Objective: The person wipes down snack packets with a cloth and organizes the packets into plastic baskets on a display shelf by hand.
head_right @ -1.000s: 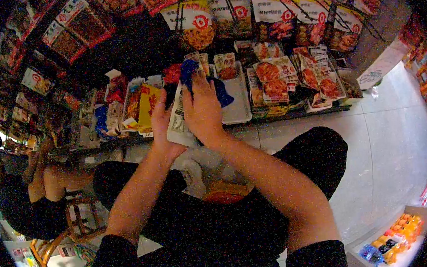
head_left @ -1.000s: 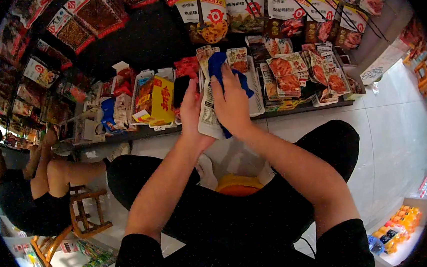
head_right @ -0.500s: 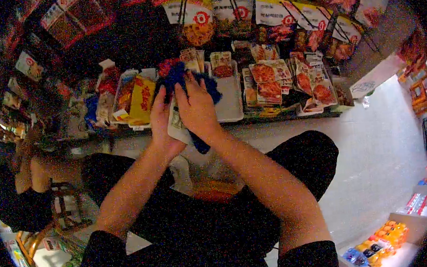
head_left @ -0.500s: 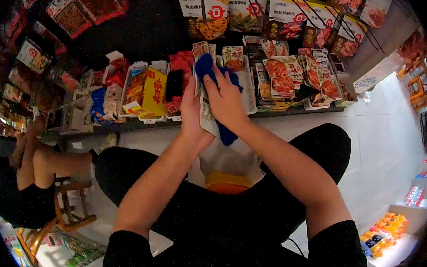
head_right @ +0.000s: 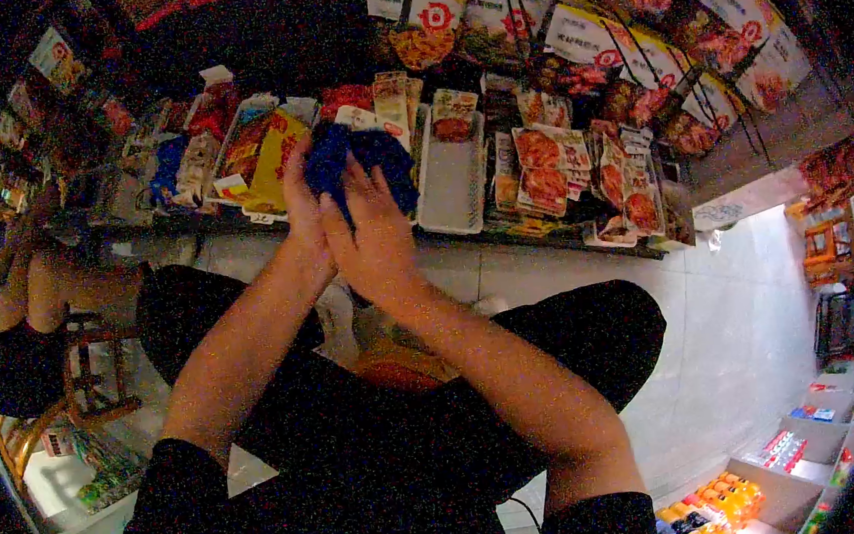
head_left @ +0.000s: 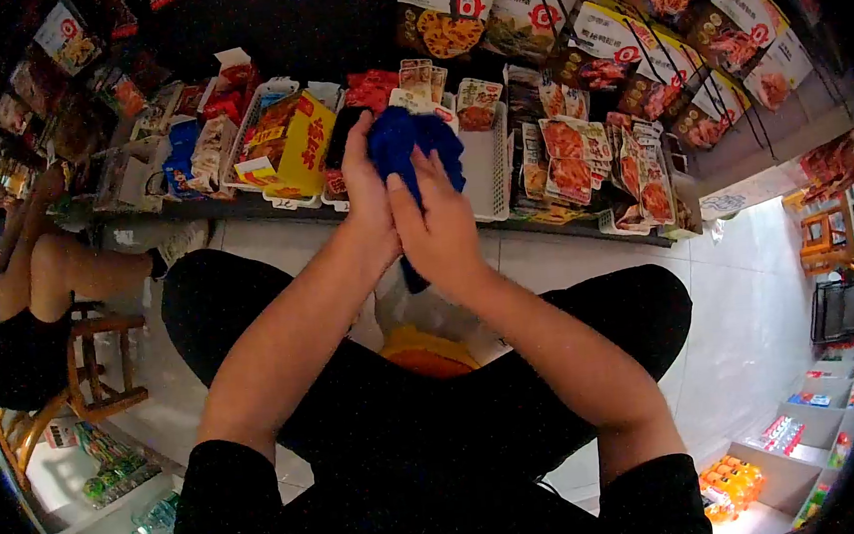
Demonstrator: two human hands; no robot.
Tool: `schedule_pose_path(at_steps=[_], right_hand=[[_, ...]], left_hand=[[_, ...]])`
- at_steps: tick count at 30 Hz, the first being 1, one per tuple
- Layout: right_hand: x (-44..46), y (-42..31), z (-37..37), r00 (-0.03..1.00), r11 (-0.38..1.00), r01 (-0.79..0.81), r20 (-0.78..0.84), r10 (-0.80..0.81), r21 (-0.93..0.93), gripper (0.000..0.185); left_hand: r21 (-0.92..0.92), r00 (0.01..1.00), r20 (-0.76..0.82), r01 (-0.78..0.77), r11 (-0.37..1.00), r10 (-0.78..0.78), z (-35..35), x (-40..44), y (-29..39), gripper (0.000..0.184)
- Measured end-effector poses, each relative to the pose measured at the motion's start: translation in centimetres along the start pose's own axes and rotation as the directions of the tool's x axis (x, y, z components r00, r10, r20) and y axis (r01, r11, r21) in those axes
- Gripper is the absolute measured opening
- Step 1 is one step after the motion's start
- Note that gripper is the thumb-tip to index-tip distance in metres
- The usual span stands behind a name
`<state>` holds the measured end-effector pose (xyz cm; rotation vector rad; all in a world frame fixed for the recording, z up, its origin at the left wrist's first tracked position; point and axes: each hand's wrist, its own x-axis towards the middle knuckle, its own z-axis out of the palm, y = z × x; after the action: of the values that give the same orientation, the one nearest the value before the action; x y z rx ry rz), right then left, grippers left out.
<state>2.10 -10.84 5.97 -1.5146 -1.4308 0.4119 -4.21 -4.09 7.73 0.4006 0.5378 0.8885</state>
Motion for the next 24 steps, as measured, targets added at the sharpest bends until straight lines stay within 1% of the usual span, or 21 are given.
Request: schedule_pose_path(at_steps=[2, 3, 4, 5, 6, 7, 8, 9, 10, 11, 12, 13, 15, 16, 19, 20, 23, 24], right_hand=[[1.3, 1.0, -0.5, 0.999, 0.999, 0.045, -0.012, -0.045, -0.007, 0.048], [1.9, 1.8, -0.6, 0.999, 0.999, 0.013, -0.049, -0.015, -0.041, 0.047], [2.6, 2.8, -0.7, 0.996, 0.997, -0.019, -0.089, 0.013, -0.073, 0.046], [3.0, 3.6, -1.0, 0.991, 0.993, -0.053, -0.129, 0.040, -0.103, 0.045], [3.5, 3.5, -1.9, 0.979, 0.981, -0.192, -0.075, 0.192, 0.006, 0.042], [3.4, 3.8, -1.7, 0.968, 0.972, -0.236, -0.093, 0.234, -0.010, 0.041], [3.2, 4.5, -1.5, 0.956, 0.960, -0.278, -0.111, 0.273, -0.028, 0.040], [3.2, 4.4, -1.6, 0.942, 0.947, -0.317, -0.132, 0.308, -0.049, 0.039], [2.7, 4.1, -1.5, 0.948, 0.949, -0.308, -0.110, 0.300, -0.067, 0.040], [2.2, 3.6, -1.5, 0.944, 0.947, -0.320, -0.086, 0.320, 0.008, 0.042], [1.7, 2.9, -1.4, 0.940, 0.940, -0.332, -0.057, 0.337, 0.082, 0.044], [1.3, 2.0, -1.2, 0.936, 0.926, -0.343, -0.027, 0.351, 0.155, 0.045], [0.0, 0.0, -0.5, 0.932, 0.927, -0.359, -0.012, 0.362, 0.111, 0.051], [-0.7, -0.2, 0.1, 0.958, 0.950, -0.284, -0.012, 0.288, 0.126, 0.054], [-0.6, -0.6, 0.1, 0.987, 0.980, -0.161, -0.004, 0.162, 0.115, 0.054], [-0.2, 0.2, 0.1, 0.993, 0.992, -0.113, -0.014, 0.114, 0.059, 0.053], [2.0, 1.3, -1.0, 0.988, 0.988, -0.155, -0.023, 0.155, 0.011, 0.052], [2.4, 2.1, -1.3, 0.990, 0.992, -0.113, -0.092, 0.107, -0.054, 0.049]], left_hand=[[-0.085, 1.000, 0.015, 0.028, 0.996, -0.027, 0.2, -0.4, -0.4, 0.047], [-0.126, 0.999, 0.024, 0.043, 0.991, -0.040, 0.4, -0.5, -0.7, 0.044], [-0.145, 0.997, 0.066, 0.038, 0.989, -0.029, 0.4, -0.6, -1.3, 0.042], [-0.133, 0.995, 0.047, 0.091, 0.987, -0.086, 0.3, -1.0, -1.8, 0.042], [-0.124, 0.989, 0.028, 0.145, 0.982, -0.142, 0.6, -1.7, -2.0, 0.043], [-0.116, 0.980, 0.009, 0.197, 0.973, -0.197, 0.8, -2.1, -2.0, 0.043], [-0.140, 0.967, 0.107, 0.247, 0.959, -0.233, 0.1, -1.7, -2.5, 0.043], [-0.126, 0.974, 0.072, 0.223, 0.967, -0.215, 0.1, -1.7, -2.6, 0.043], [-0.112, 0.980, 0.039, 0.201, 0.973, -0.197, 0.2, -1.7, -2.7, 0.043], [-0.100, 0.984, 0.006, 0.178, 0.979, -0.178, 0.2, -1.6, -2.8, 0.043], [-0.083, 0.980, -0.016, 0.194, 0.977, -0.196, -0.7, -0.6, -3.1, 0.041], [-0.050, 0.986, -0.027, 0.160, 0.986, -0.162, -0.2, -0.7, -2.6, 0.040], [0.017, 0.995, -0.050, 0.091, 0.996, -0.090, 0.6, -1.1, -1.5, 0.040], [0.029, 0.995, -0.030, 0.098, 0.995, -0.097, -0.1, -0.6, -1.1, 0.040], [0.056, 0.996, -0.093, 0.021, 0.998, -0.016, -0.3, -0.2, -0.9, 0.040], [-0.007, 0.999, 0.000, 0.044, 0.999, -0.044, -0.4, -0.2, -0.9, 0.040], [-0.018, 0.995, -0.074, 0.060, 0.998, -0.062, 1.4, -1.6, -1.0, 0.044], [-0.063, 0.994, 0.012, 0.113, 0.992, -0.112, 0.4, -0.9, -1.6, 0.047]])
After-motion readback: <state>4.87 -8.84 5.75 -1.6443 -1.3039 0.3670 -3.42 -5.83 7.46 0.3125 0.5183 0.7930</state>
